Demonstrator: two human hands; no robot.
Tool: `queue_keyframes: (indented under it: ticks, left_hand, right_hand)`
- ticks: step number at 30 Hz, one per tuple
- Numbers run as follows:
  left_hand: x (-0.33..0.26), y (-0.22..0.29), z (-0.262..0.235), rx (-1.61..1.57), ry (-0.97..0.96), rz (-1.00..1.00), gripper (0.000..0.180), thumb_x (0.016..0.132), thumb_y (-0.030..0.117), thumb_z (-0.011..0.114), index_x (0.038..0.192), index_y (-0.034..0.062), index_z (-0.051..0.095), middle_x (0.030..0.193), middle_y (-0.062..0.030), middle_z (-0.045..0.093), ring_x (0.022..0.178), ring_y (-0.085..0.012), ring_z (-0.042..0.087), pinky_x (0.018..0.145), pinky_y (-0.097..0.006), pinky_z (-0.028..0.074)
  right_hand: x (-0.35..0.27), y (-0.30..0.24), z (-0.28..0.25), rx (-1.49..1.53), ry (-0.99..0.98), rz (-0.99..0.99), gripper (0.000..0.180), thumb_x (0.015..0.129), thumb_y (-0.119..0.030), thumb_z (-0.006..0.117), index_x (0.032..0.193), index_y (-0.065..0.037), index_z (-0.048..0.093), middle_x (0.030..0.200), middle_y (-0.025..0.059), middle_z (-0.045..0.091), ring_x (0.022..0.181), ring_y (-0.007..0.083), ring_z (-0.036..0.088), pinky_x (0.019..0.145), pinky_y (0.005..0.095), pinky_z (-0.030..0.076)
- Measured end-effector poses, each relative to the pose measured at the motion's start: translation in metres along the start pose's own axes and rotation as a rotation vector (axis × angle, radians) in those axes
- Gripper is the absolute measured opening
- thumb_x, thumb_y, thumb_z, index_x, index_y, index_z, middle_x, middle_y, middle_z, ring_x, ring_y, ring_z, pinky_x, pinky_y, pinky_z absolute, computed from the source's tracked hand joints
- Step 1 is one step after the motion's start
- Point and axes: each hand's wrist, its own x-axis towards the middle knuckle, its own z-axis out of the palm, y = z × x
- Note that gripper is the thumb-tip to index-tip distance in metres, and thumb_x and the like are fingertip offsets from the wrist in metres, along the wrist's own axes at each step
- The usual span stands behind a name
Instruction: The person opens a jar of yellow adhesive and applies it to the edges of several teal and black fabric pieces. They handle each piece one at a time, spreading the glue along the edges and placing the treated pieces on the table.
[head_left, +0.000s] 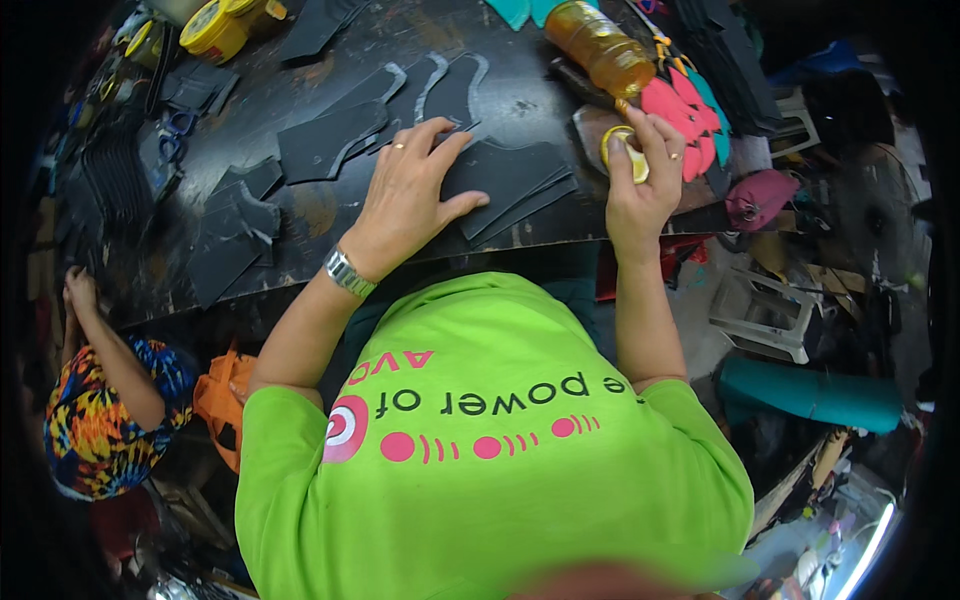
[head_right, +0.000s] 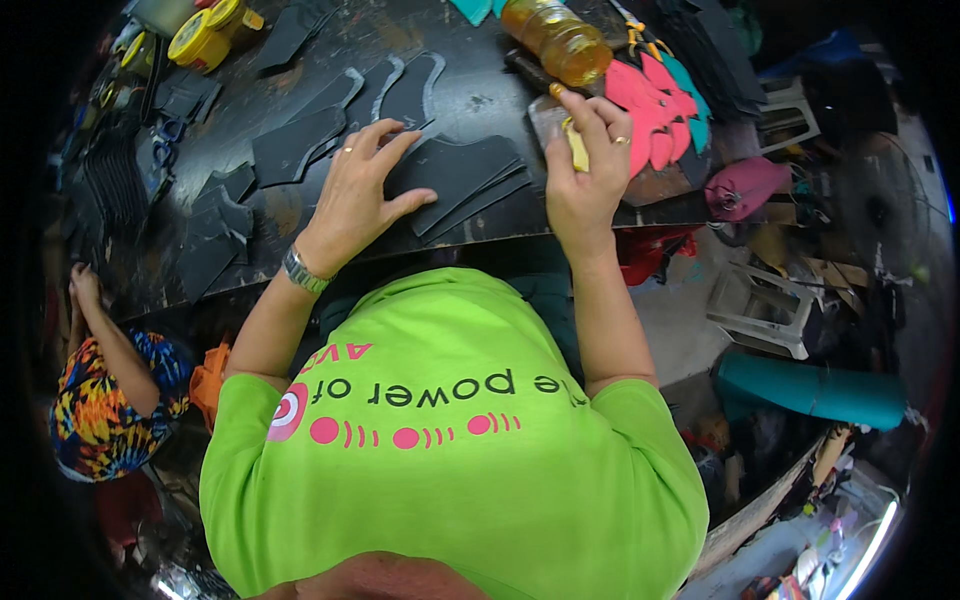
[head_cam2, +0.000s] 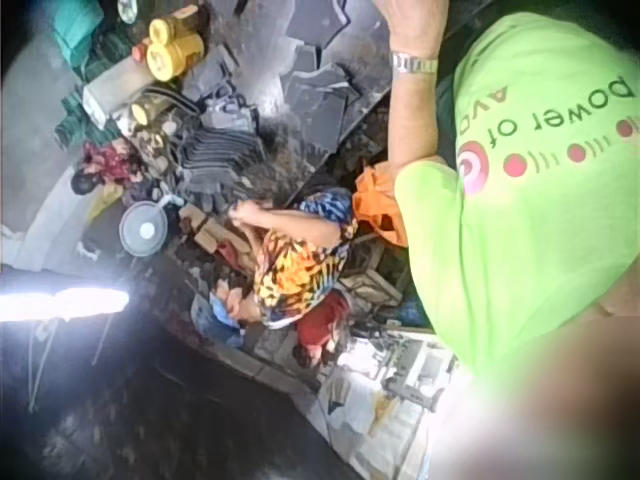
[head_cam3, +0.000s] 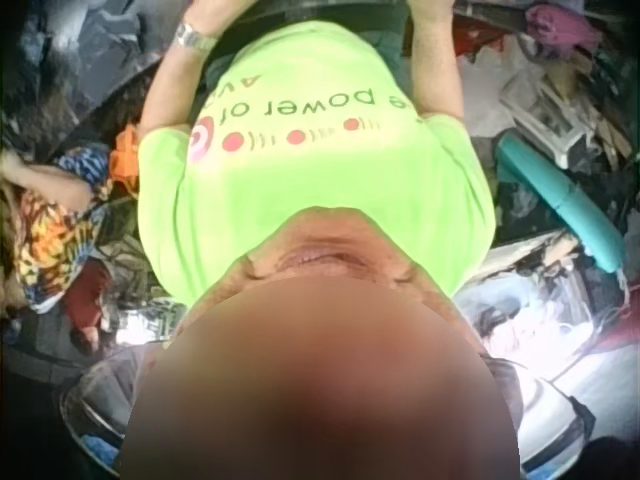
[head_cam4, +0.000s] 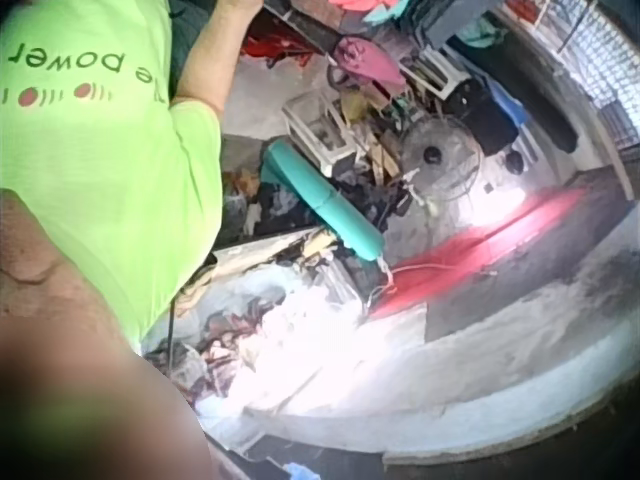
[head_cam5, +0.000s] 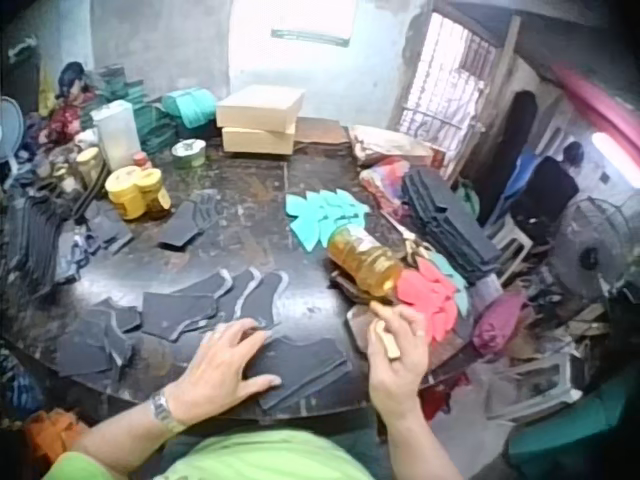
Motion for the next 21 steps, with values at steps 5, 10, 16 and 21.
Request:
queue_keyframes:
  ticks: [5, 10, 16, 21]
  left_hand:
    - [-0.013, 0.014, 0.01, 0.072, 0.054, 0.056, 0.074, 0.071, 0.031, 0.088, 0.133, 0.004, 0.059, 0.13, -0.0126, 0.058, 0.121, -0.0307, 0.053, 0.1, -0.046, 0.041]
    - [-0.015, 0.014, 0.014, 0.041, -0.047, 0.015, 0.063, 0.074, 0.029, 0.086, 0.128, 0.005, 0.064, 0.125, -0.0134, 0.062, 0.119, -0.0305, 0.056, 0.101, -0.042, 0.043]
    - [-0.018, 0.014, 0.007, -0.046, -0.006, 0.113, 0.047, 0.084, 0.017, 0.076, 0.126, 0.0031, 0.063, 0.113, -0.0181, 0.067, 0.103, -0.0356, 0.067, 0.088, -0.043, 0.055]
    - [-0.02, 0.015, 0.003, -0.081, -0.08, 0.091, 0.039, 0.089, 0.005, 0.067, 0.127, 0.0037, 0.062, 0.111, -0.018, 0.069, 0.086, -0.0354, 0.071, 0.074, -0.038, 0.059]
  right_hand:
    - [0.032, 0.036, -0.021, -0.403, -0.125, 0.014, 0.042, 0.083, -0.009, 0.067, 0.125, -0.011, 0.071, 0.113, 0.0152, 0.057, 0.106, 0.0312, 0.054, 0.093, 0.0424, 0.045]
    - [0.039, 0.055, -0.013, -0.605, -0.246, 0.029, 0.044, 0.082, -0.017, 0.065, 0.125, -0.019, 0.072, 0.11, 0.0145, 0.061, 0.104, 0.0334, 0.054, 0.089, 0.0468, 0.045]
    - [0.039, 0.056, -0.005, -0.617, -0.308, 0.1, 0.04, 0.081, -0.016, 0.064, 0.119, -0.02, 0.076, 0.107, 0.0114, 0.063, 0.102, 0.0326, 0.055, 0.088, 0.0473, 0.045]
    - [0.042, 0.032, -0.013, -0.529, -0.329, 0.108, 0.035, 0.082, -0.012, 0.064, 0.114, -0.017, 0.078, 0.098, 0.01, 0.062, 0.09, 0.0266, 0.058, 0.082, 0.0414, 0.048]
